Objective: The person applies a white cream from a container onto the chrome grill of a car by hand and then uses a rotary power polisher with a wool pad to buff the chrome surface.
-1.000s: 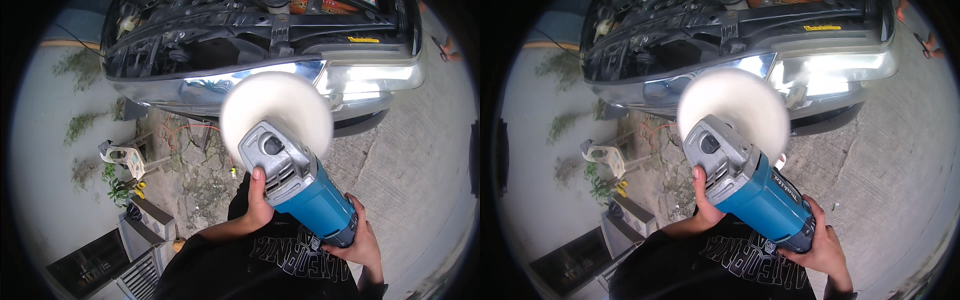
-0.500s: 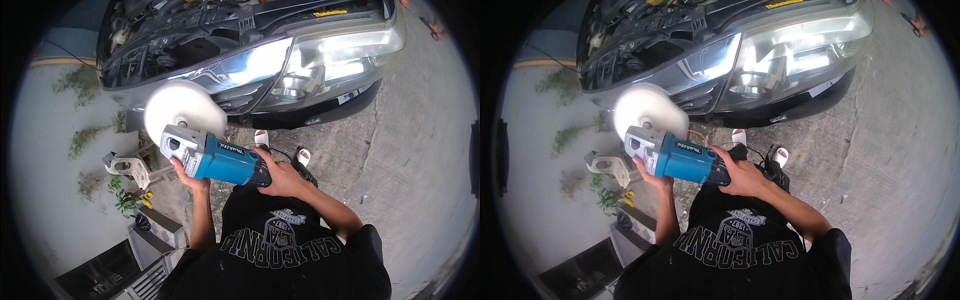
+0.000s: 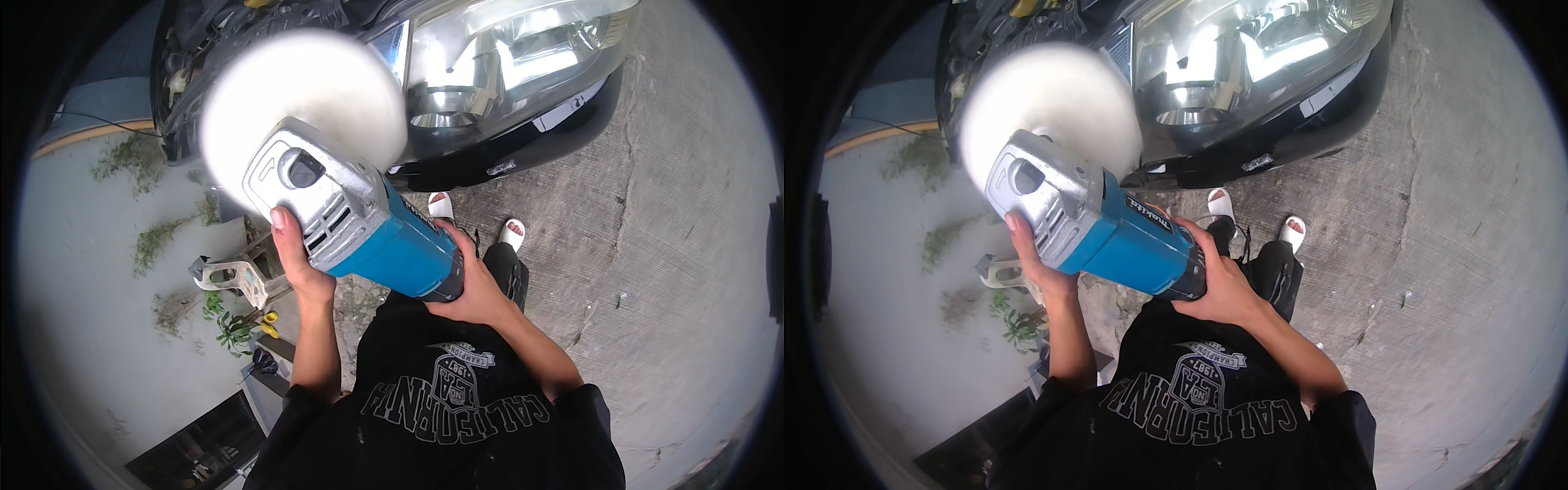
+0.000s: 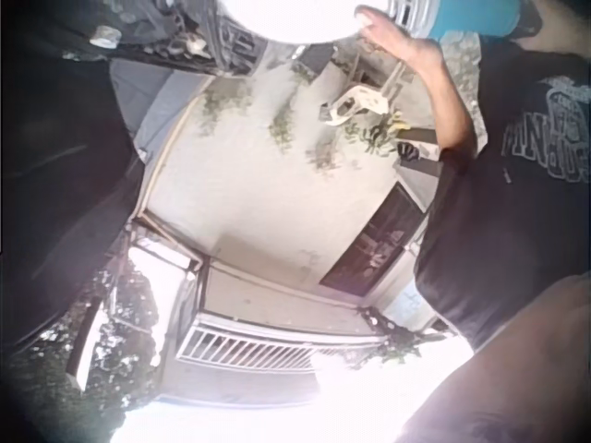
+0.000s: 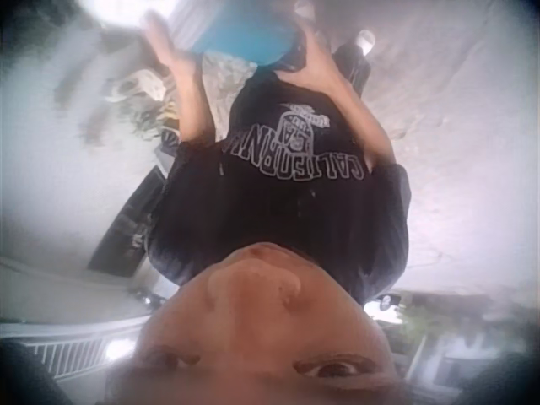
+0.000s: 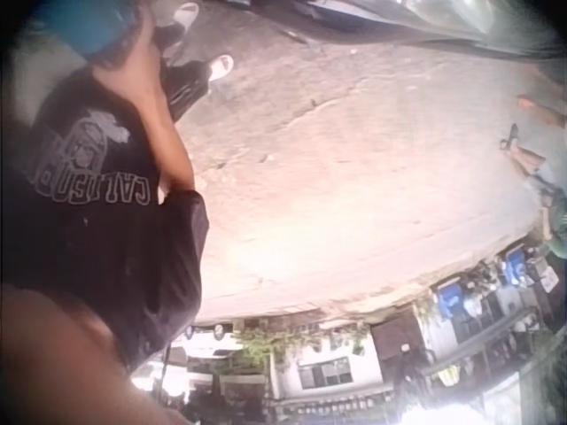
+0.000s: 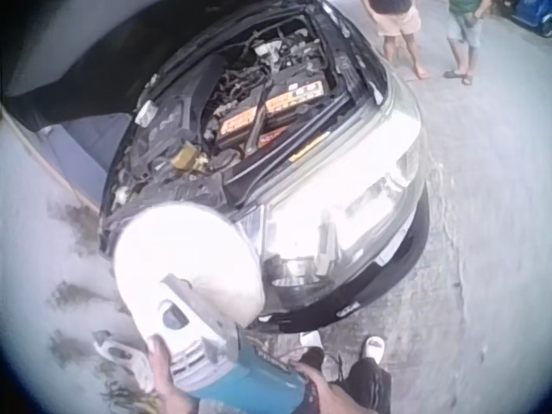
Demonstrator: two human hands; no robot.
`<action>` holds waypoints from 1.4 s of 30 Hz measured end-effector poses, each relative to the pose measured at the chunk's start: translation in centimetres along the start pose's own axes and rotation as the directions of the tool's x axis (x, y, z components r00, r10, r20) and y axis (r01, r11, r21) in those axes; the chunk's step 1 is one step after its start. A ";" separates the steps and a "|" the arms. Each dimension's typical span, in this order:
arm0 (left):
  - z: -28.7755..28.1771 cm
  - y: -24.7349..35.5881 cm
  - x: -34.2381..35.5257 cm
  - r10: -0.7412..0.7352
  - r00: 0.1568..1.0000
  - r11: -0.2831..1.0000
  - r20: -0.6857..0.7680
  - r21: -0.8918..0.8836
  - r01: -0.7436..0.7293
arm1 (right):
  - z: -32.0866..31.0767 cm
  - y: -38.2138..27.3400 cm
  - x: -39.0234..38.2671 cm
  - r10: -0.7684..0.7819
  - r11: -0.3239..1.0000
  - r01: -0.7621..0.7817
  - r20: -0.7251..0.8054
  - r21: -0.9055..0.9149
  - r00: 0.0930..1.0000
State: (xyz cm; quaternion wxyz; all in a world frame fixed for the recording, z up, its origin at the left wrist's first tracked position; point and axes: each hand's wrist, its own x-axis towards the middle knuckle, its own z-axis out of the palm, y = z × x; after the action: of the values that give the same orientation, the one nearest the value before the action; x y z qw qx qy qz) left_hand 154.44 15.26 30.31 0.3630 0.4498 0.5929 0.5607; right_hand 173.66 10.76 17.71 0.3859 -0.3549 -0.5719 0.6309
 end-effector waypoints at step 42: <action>-3.2 -1.1 1.1 0.047 0.995 0.998 -0.086 0.040 -0.043 | 4.0 2.6 1.9 -0.010 0.979 0.003 0.032 0.205 0.999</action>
State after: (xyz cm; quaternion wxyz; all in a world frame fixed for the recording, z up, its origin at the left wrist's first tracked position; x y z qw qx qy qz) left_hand 150.96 15.27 29.65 0.3155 0.4451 0.6085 0.5762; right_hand 169.05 10.58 15.53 0.4131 -0.3011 -0.5111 0.6910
